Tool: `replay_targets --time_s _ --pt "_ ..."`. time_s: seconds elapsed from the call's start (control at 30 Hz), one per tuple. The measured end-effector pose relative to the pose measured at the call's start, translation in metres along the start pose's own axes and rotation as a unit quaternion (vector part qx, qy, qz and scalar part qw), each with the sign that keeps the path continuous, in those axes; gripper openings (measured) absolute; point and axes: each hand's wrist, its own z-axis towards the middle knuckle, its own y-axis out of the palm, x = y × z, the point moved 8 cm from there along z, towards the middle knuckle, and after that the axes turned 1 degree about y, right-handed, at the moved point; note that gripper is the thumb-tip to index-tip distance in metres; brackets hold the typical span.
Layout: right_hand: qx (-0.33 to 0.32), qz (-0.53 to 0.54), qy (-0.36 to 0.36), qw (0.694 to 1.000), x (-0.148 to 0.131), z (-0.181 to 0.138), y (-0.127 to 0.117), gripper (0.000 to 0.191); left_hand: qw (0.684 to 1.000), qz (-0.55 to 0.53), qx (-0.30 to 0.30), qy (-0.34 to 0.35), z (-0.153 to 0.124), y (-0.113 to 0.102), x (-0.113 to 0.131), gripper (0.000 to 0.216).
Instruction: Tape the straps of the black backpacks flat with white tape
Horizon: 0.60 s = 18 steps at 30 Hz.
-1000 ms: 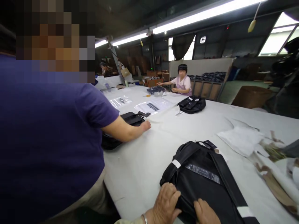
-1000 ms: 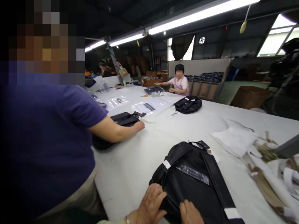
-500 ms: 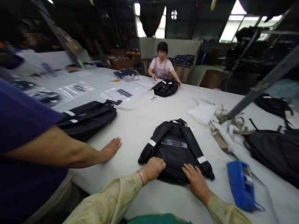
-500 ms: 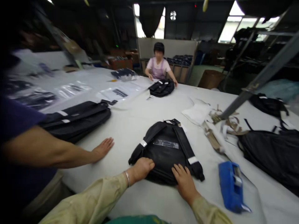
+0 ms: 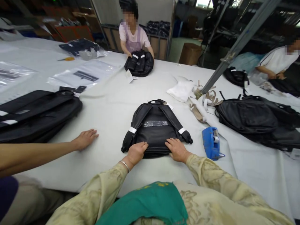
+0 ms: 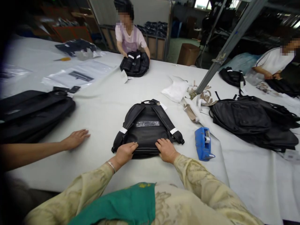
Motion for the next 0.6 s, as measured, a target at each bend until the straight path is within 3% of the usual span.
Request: replay_targets --time_s 0.1,0.27,0.4,0.53,0.6 --pt "0.002 0.006 0.022 1.000 -0.011 0.011 -0.006 0.056 0.997 -0.016 -0.050 -0.049 0.006 0.000 -0.010 0.045" --pt "-0.006 -0.047 0.088 0.995 -0.009 0.040 0.000 0.014 0.996 -0.041 -0.061 -0.047 0.005 -0.010 -0.013 0.050" --pt "0.016 -0.067 0.079 0.994 -0.009 0.047 0.005 0.013 0.995 -0.022 -0.092 -0.043 0.010 -0.018 0.002 0.047" --pt "0.042 -0.076 0.049 0.995 -0.015 0.046 0.005 0.015 0.983 0.033 -0.151 -0.099 0.028 -0.014 0.016 0.069" --pt "0.043 -0.076 0.040 0.995 -0.018 0.044 0.007 0.018 0.978 0.062 -0.162 -0.117 0.033 -0.004 0.019 0.052"
